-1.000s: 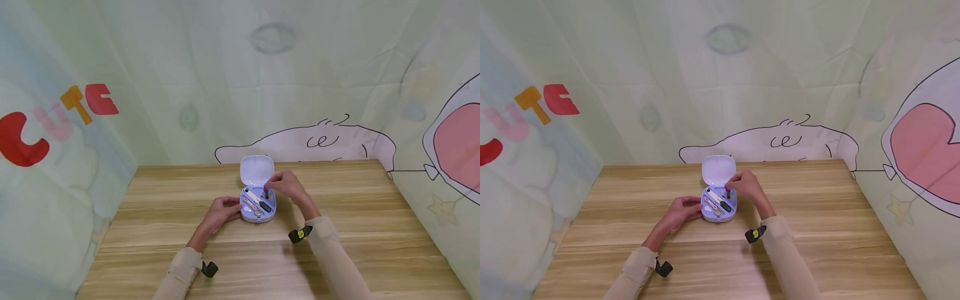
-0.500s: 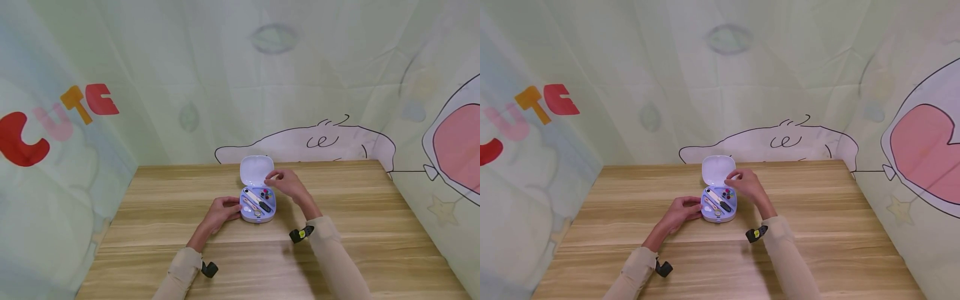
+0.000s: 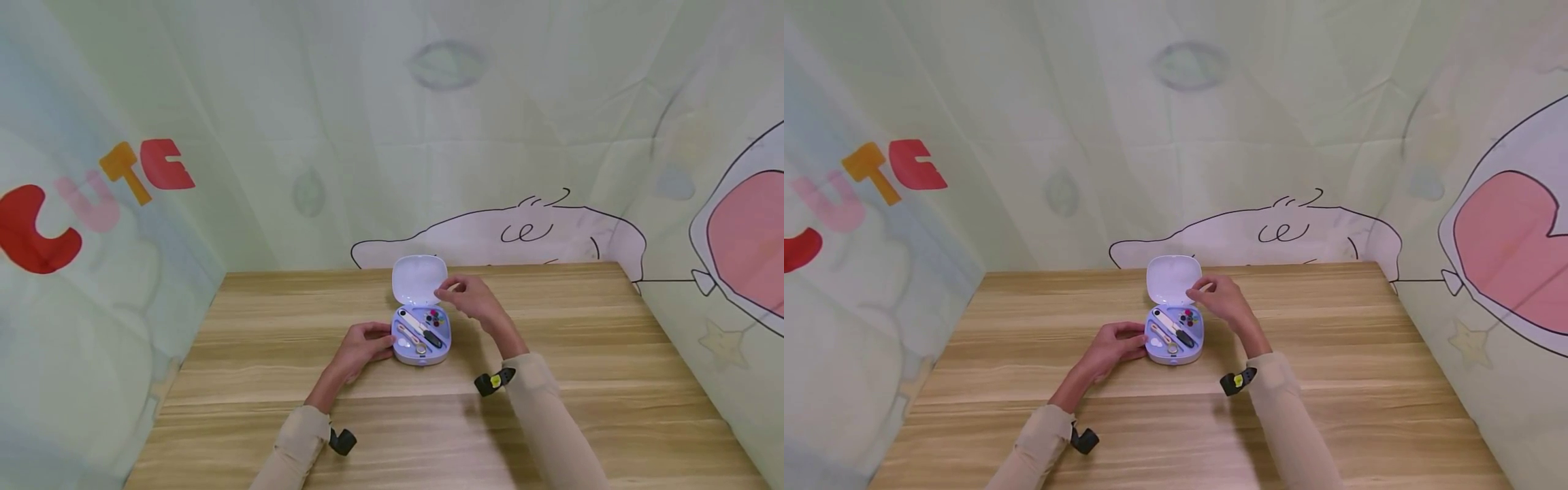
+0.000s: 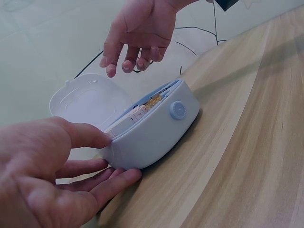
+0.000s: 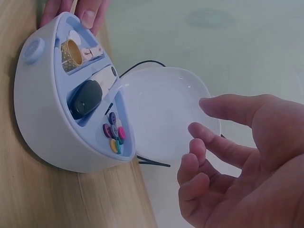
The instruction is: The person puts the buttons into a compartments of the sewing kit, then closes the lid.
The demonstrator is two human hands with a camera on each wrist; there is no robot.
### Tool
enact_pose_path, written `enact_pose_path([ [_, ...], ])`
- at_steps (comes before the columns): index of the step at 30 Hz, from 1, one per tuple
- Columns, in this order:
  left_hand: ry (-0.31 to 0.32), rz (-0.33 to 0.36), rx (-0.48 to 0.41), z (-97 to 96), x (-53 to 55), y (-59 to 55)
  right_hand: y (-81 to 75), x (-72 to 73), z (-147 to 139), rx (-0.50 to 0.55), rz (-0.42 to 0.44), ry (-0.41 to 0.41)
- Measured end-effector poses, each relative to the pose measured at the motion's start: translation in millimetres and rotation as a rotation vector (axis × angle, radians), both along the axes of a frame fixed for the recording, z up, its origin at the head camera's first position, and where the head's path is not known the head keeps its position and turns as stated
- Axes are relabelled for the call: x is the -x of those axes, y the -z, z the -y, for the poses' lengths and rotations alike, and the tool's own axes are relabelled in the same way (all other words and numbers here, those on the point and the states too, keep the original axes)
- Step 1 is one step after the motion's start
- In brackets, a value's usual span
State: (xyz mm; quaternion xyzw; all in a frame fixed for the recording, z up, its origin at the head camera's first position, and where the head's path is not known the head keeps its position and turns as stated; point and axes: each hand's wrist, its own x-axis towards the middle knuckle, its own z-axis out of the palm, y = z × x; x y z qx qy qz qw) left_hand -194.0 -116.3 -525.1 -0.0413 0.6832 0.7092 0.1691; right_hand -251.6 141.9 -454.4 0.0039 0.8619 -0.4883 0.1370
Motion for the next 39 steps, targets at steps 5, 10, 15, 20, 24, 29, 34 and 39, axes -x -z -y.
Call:
enact_pose_path([
  [5,0.003,-0.003,0.001,0.5,-0.5,0.9,1.8,2.1,-2.6,0.035,0.013,-0.001],
  [10,0.002,-0.002,-0.002,0.2,-0.3,0.2,3.8,5.7,-6.0,0.06,0.007,0.011],
  [15,-0.001,0.001,-0.006,0.1,-0.3,-0.4,5.4,7.2,-8.3,0.07,0.011,0.023],
  [20,-0.001,0.003,-0.006,0.0,0.3,-0.5,7.9,11.0,-9.3,0.082,0.011,0.027],
  [24,0.007,-0.002,-0.027,0.4,0.7,0.1,11.2,13.6,-9.6,0.099,0.022,0.029],
  [29,0.015,-0.007,-0.064,0.8,0.2,-0.8,16.0,17.7,-10.1,0.151,0.027,0.038],
  [34,0.018,-0.006,-0.062,1.5,0.1,-0.2,18.5,19.3,-10.2,0.208,0.041,0.036],
  [39,0.029,-0.008,-0.056,2.1,-0.5,-1.0,20.2,20.0,-8.9,0.232,0.048,0.038],
])
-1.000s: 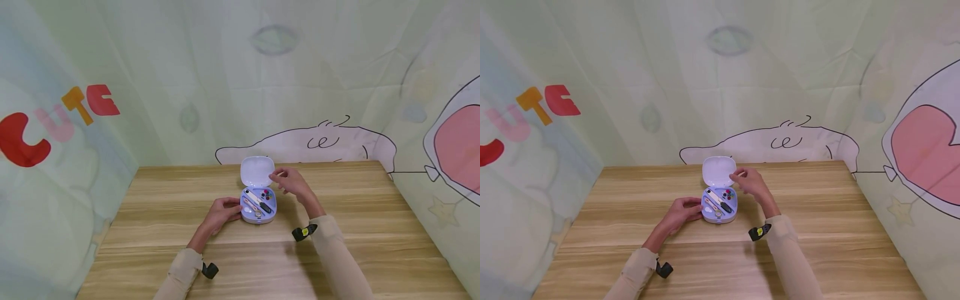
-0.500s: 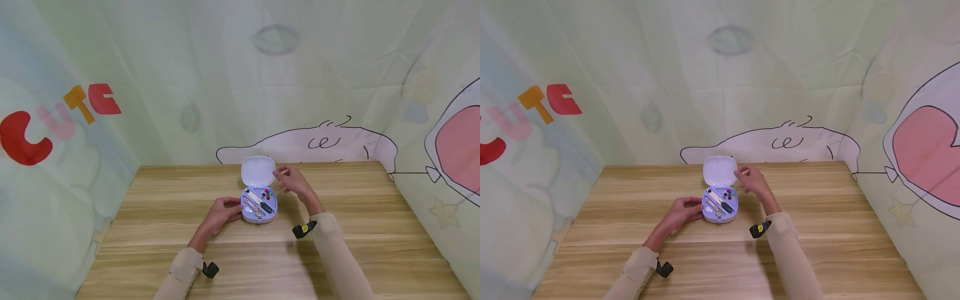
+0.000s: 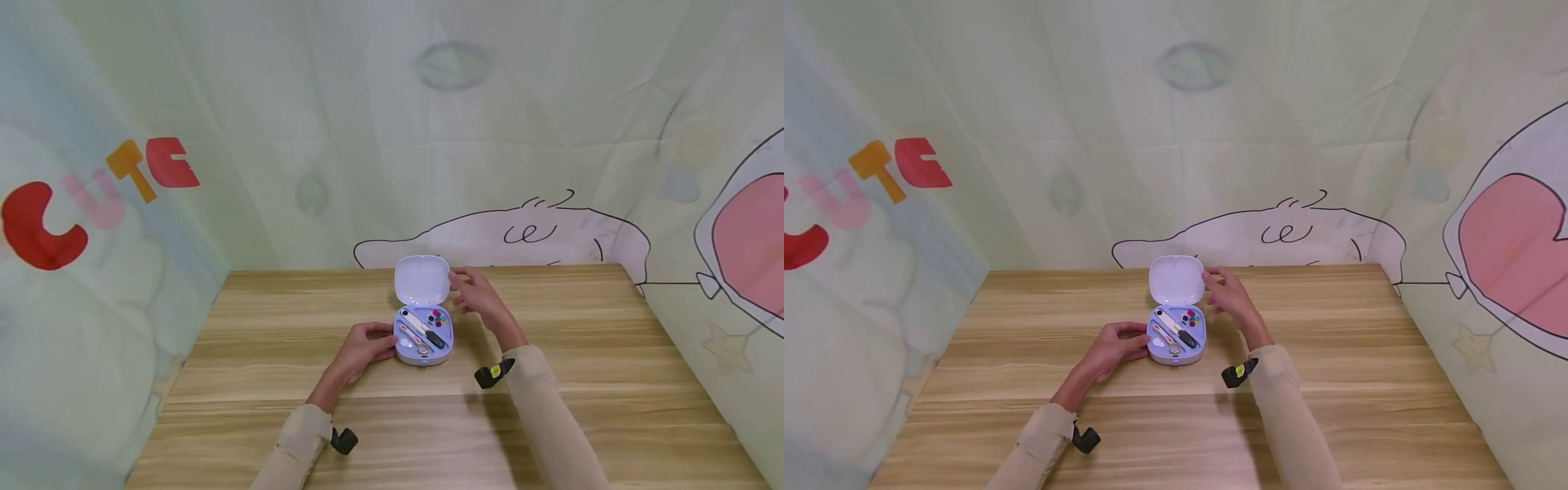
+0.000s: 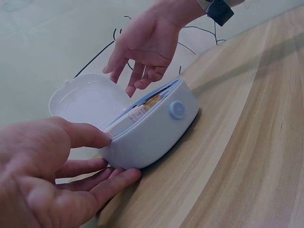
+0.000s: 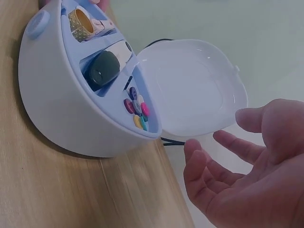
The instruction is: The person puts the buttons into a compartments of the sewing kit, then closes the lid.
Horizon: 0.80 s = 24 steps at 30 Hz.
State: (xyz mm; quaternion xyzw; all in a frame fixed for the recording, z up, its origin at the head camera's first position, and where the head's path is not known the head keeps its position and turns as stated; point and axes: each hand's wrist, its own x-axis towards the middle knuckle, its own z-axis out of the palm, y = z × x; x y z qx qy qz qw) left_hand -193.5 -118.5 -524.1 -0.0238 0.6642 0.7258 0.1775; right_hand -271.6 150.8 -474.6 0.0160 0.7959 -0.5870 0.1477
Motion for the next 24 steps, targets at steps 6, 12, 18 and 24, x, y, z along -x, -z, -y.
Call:
enact_pose_path([
  [6,0.006,-0.001,0.007,0.3,-0.1,-0.4,2.8,1.8,1.6,0.019,0.009,0.009],
  [12,0.008,-0.006,0.015,0.4,-0.2,-0.6,2.1,1.2,1.6,0.025,0.005,0.014],
  [18,-0.006,-0.001,0.012,-0.5,0.4,-1.0,1.9,0.4,0.3,0.03,-0.015,0.021],
  [24,-0.001,0.0,0.017,-1.2,-1.1,-2.7,2.9,-0.2,0.3,0.026,-0.019,0.031],
])
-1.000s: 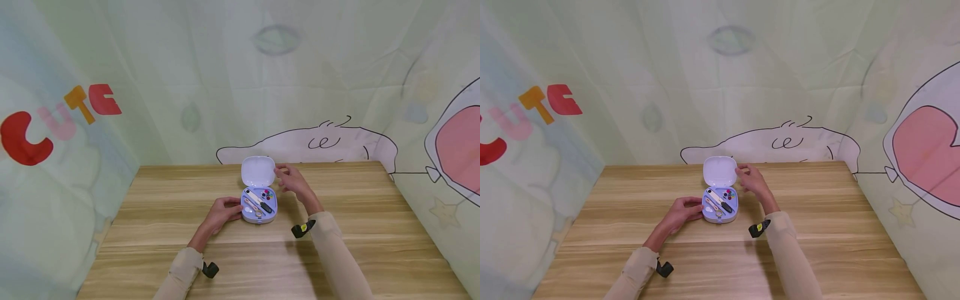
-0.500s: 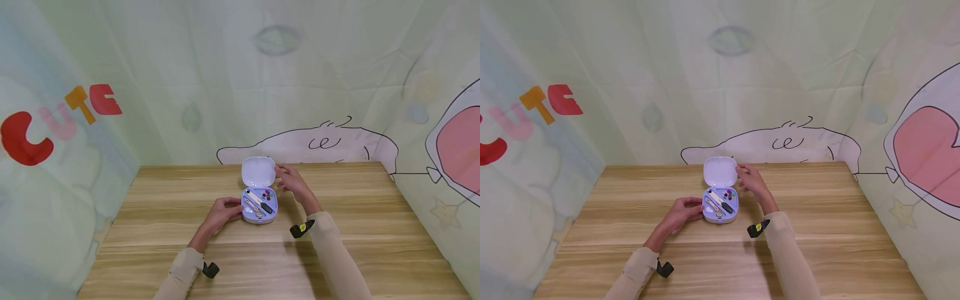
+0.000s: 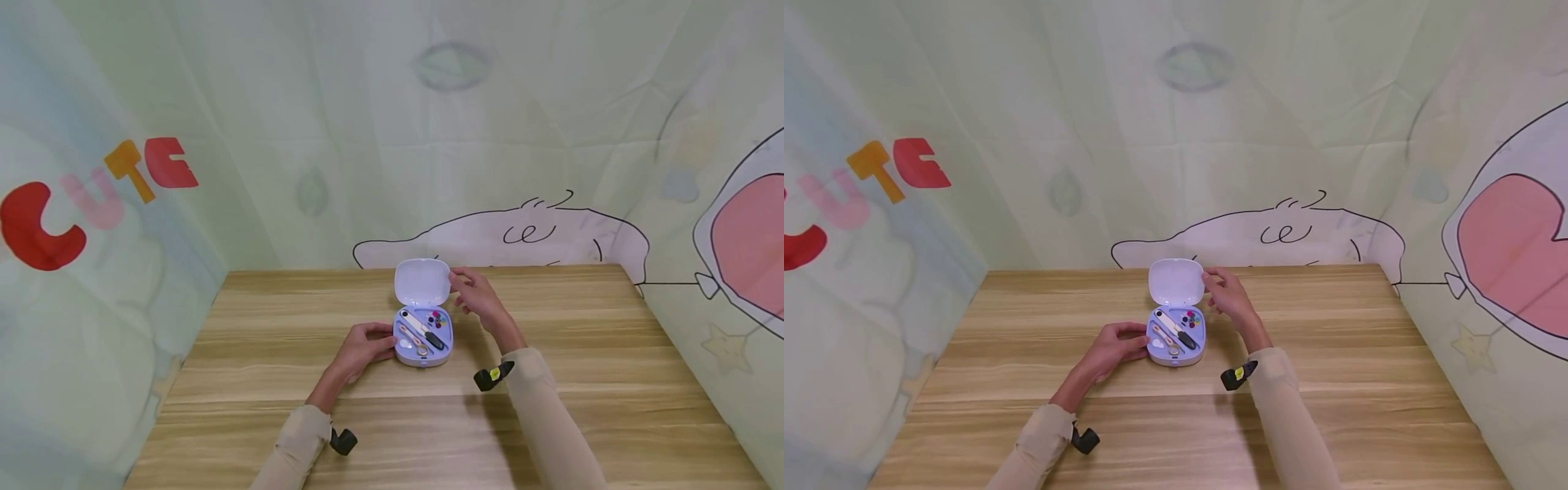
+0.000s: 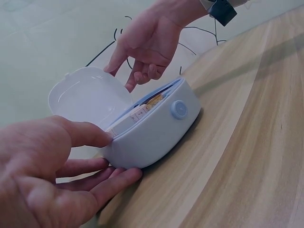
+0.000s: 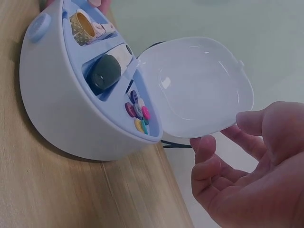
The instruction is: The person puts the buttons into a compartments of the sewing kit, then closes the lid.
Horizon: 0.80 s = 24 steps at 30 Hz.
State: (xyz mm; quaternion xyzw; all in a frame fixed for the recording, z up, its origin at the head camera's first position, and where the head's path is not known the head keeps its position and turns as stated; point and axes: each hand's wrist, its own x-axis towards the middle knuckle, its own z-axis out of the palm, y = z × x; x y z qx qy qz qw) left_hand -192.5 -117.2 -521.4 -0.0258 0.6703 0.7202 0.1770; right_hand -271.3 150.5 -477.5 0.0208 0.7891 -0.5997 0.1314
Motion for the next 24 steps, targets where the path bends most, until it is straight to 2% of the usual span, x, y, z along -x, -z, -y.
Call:
enact_pose_path([
  [6,0.008,-0.007,-0.016,0.0,-1.5,-0.8,-0.2,-1.2,0.4,-0.003,-0.009,-0.009],
  [15,-0.008,-0.003,-0.022,-0.7,0.9,4.1,1.9,-3.2,-2.3,0.027,-0.038,-0.035],
  [24,0.002,-0.012,-0.03,1.0,1.8,6.6,4.9,-7.2,-8.8,0.042,-0.071,-0.087],
])
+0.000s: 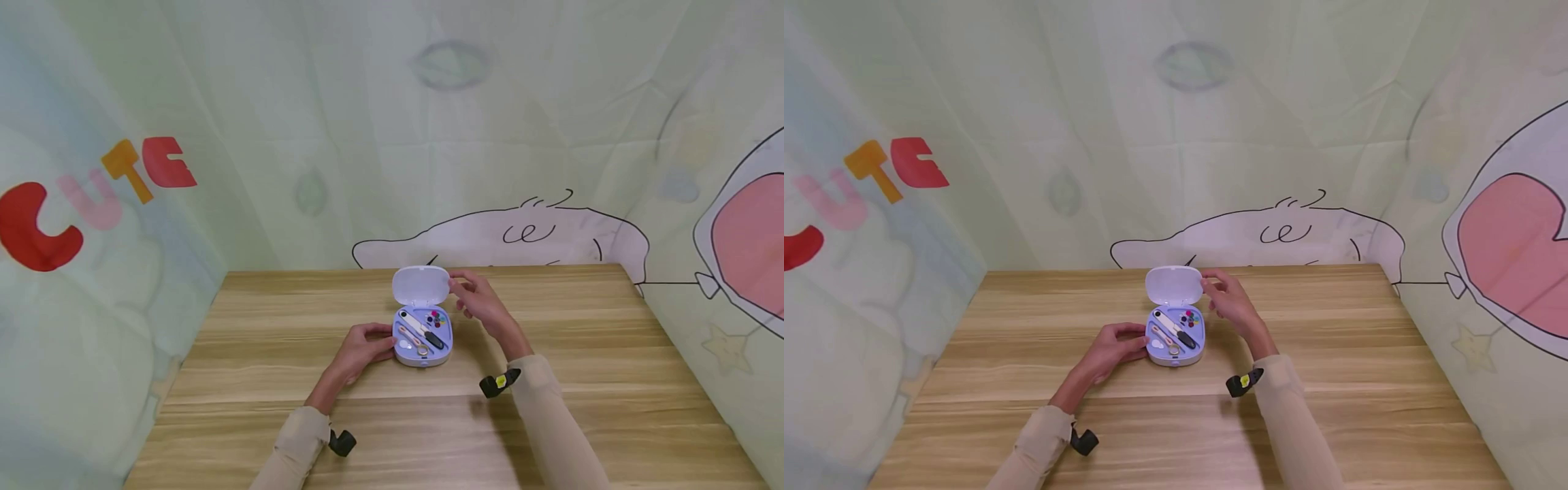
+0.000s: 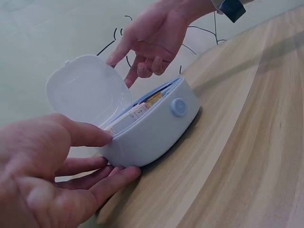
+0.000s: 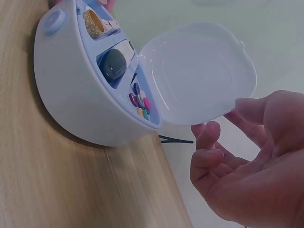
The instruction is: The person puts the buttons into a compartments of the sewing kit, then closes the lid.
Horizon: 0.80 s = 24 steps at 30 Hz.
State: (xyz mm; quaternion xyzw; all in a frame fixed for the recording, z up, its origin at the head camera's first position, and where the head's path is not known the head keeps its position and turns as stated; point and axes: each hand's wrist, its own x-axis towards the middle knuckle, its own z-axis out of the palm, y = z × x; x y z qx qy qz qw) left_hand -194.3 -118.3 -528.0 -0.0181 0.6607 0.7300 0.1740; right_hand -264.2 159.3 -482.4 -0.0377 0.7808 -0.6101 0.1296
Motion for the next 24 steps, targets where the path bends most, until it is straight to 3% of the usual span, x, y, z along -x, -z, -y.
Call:
enact_pose_path([
  [24,-0.024,0.002,-0.007,-1.6,-2.6,-2.2,0.3,-21.4,-9.3,0.027,-0.013,-0.054],
])
